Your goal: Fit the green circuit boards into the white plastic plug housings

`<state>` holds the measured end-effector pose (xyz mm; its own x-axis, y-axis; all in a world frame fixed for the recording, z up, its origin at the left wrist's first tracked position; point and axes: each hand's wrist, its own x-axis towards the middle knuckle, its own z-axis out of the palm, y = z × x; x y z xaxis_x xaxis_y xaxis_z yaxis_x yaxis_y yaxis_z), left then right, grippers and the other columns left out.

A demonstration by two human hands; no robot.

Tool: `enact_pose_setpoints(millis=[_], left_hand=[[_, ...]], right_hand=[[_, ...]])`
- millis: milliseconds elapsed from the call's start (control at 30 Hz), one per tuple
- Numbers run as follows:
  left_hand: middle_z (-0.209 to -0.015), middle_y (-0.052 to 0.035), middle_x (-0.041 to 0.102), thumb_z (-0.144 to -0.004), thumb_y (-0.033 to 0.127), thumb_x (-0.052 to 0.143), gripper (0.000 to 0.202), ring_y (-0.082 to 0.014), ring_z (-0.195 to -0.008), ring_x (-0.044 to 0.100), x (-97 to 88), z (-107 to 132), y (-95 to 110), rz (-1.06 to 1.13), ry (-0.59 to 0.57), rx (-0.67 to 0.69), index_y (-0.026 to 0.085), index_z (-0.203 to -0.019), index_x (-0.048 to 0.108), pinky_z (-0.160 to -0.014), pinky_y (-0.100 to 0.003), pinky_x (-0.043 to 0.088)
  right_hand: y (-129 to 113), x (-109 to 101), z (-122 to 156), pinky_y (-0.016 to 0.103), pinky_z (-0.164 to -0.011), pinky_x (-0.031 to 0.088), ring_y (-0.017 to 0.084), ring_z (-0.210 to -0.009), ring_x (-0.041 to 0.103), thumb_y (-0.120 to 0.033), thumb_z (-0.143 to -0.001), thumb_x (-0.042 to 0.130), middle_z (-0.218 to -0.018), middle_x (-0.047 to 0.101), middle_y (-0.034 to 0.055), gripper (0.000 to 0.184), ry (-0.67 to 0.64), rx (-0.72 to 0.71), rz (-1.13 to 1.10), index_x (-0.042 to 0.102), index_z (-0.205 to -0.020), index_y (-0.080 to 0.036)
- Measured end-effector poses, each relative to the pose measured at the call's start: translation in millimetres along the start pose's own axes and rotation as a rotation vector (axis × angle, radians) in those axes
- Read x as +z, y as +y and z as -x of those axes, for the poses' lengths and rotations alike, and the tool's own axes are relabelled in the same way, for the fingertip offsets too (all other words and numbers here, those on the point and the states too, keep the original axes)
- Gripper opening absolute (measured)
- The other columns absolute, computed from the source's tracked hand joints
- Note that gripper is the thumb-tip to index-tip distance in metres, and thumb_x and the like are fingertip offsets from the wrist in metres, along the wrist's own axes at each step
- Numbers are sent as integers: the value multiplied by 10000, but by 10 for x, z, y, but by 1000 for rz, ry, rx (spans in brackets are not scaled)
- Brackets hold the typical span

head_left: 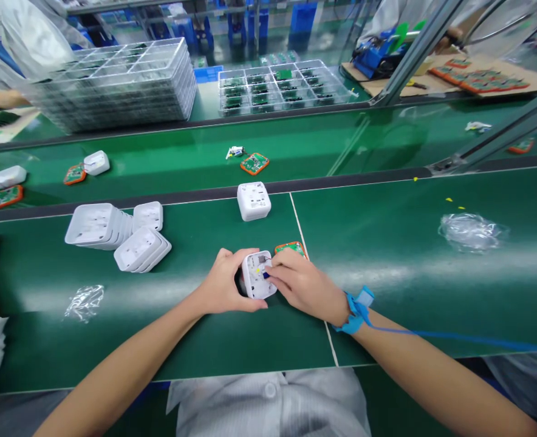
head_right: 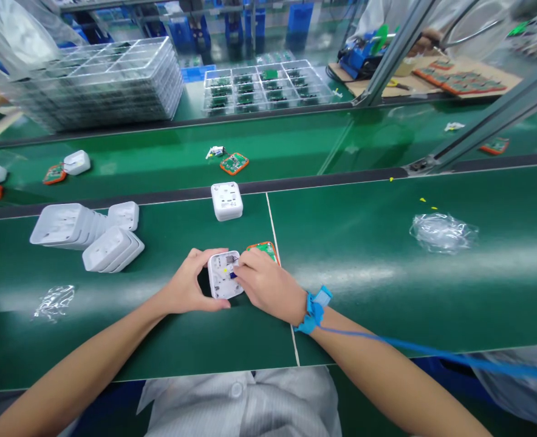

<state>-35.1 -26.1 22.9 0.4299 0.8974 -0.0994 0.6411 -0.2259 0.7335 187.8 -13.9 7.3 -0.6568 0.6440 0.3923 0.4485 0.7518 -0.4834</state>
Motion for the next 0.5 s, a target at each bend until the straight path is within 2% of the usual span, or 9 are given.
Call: enact_pose_setpoints(millis=[33, 100, 167, 233, 300, 400, 433, 500], left_hand=[[-1220, -69, 662, -550, 503, 869, 924, -275, -1002, 560, 1, -4, 11, -4, -11, 20, 234, -1360, 516, -911, -408, 434], [-1239, -68, 652, -567, 458, 851, 884, -281, -1032, 571, 4, -9, 24, -2, -21, 54, 228, -1351, 513, -935, -411, 425], [-1280, -71, 635, -577, 427, 838, 867, -293, -1074, 573, 5, -10, 16, 7, -26, 80, 230, -1353, 505, -960, -418, 420], [-1315, -66, 621, -589, 394, 827, 863, -297, -1103, 577, -2, -6, -7, 17, -33, 102, 243, -1368, 489, -980, -423, 416], [-1337, -63, 611, -602, 362, 817, 865, -295, -1116, 582, -11, -1, -30, 25, -34, 119, 254, -1387, 470, -988, -420, 415], [-1347, -69, 607, -622, 353, 810, 867, -293, -1116, 589, -14, 5, -35, 26, -40, 137, 256, -1404, 450, -986, -419, 416], [-1347, -73, 606, -626, 359, 810, 863, -294, -1111, 591, -9, 7, -30, 25, -41, 144, 252, -1403, 449, -981, -421, 417], [-1342, -76, 607, -637, 361, 810, 845, -295, -1100, 594, 11, 13, -16, 20, -41, 157, 246, -1394, 452, -973, -424, 420]], right_hand=[[9, -4, -44, 337, -736, 480, 187, -823, 578, -90, -899, 618, -860, 636, 48, 123, 2, 51, -89, 674, -831, -177], [13, -20, -137, 299, -668, 444, 152, -726, 565, -35, -780, 711, -746, 595, -4, 218, 17, 177, -198, 606, -665, -187], [4, -47, -212, 287, -613, 400, 145, -674, 528, -17, -677, 762, -694, 554, -25, 304, 50, 282, -199, 526, -600, -192], [-6, -78, -245, 302, -636, 409, 173, -733, 530, -55, -640, 786, -760, 574, -9, 302, 74, 304, -154, 527, -681, -204], [-2, -106, -237, 360, -755, 453, 233, -896, 559, -127, -660, 800, -939, 625, 41, 340, 59, 277, -109, 570, -899, -204], [17, -120, -200, 450, -915, 443, 289, -1087, 568, -220, -715, 816, -1148, 640, 90, 593, -83, 239, -120, 507, -1220, -197], [18, -117, -195, 449, -927, 439, 285, -1091, 580, -229, -729, 817, -1154, 650, 85, 608, -136, 240, -137, 498, -1246, -200], [1, -113, -208, 412, -895, 450, 260, -1026, 614, -225, -751, 810, -1103, 675, 62, 524, -217, 263, -150, 536, -1196, -199]])
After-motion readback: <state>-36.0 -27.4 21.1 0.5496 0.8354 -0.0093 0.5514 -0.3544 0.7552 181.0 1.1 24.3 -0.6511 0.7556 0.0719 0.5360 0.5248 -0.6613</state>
